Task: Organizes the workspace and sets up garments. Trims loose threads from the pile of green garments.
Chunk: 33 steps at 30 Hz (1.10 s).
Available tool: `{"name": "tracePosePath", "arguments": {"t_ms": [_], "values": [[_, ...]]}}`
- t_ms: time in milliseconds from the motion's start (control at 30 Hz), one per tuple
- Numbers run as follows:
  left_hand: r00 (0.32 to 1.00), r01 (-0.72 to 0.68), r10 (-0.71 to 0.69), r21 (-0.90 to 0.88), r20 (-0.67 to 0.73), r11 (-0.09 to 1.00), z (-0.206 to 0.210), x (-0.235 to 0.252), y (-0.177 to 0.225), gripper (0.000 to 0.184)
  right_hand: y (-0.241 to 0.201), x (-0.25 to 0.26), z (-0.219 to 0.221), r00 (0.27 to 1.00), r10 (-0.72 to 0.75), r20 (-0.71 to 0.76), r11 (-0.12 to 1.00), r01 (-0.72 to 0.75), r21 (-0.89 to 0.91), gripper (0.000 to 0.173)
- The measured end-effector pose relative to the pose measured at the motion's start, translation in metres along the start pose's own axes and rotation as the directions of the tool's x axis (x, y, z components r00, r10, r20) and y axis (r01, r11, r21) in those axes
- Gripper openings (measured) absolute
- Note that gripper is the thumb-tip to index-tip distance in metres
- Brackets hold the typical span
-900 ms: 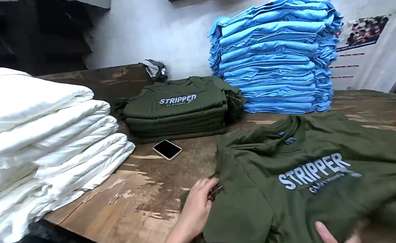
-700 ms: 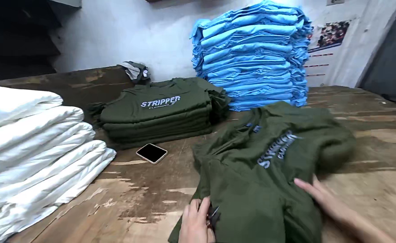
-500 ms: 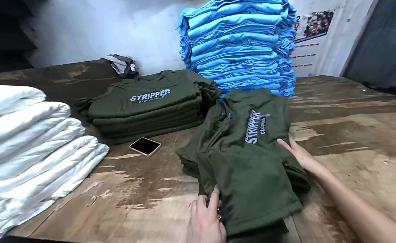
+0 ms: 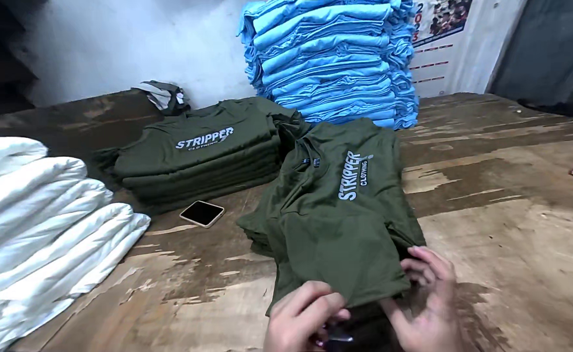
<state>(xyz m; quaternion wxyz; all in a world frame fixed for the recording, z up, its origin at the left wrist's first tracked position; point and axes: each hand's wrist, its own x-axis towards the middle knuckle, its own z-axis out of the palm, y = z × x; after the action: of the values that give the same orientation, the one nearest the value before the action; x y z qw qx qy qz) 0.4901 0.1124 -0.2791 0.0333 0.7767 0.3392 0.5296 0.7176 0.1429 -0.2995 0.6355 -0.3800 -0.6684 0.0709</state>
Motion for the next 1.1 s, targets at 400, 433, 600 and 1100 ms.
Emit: {"name": "tracePosePath", "arguments": {"t_ms": [400,433,600,1100], "values": [[0.970,0.115,-0.162,0.246,0.179,0.962,-0.033,0.008,0.018,0.022,-0.023,-0.013,-0.084,0.728,-0.178,0.662,0.922,0.359,-0.146,0.021],[0.970,0.174,-0.202,0.200,0.132,0.964,-0.024,0.015,0.030,0.025,-0.024,-0.014,-0.077,0.804,-0.206,0.559,0.910,0.367,-0.193,0.024],[0.944,0.320,-0.326,0.110,0.041,0.941,0.023,0.025,0.042,0.047,-0.012,-0.005,-0.038,0.910,-0.341,0.236,0.856,0.404,-0.322,0.017],[0.999,0.043,-0.045,0.295,0.002,0.955,0.037,0.017,0.031,0.025,-0.015,-0.019,-0.036,0.948,-0.272,0.167,0.811,0.319,-0.491,0.019]]}}
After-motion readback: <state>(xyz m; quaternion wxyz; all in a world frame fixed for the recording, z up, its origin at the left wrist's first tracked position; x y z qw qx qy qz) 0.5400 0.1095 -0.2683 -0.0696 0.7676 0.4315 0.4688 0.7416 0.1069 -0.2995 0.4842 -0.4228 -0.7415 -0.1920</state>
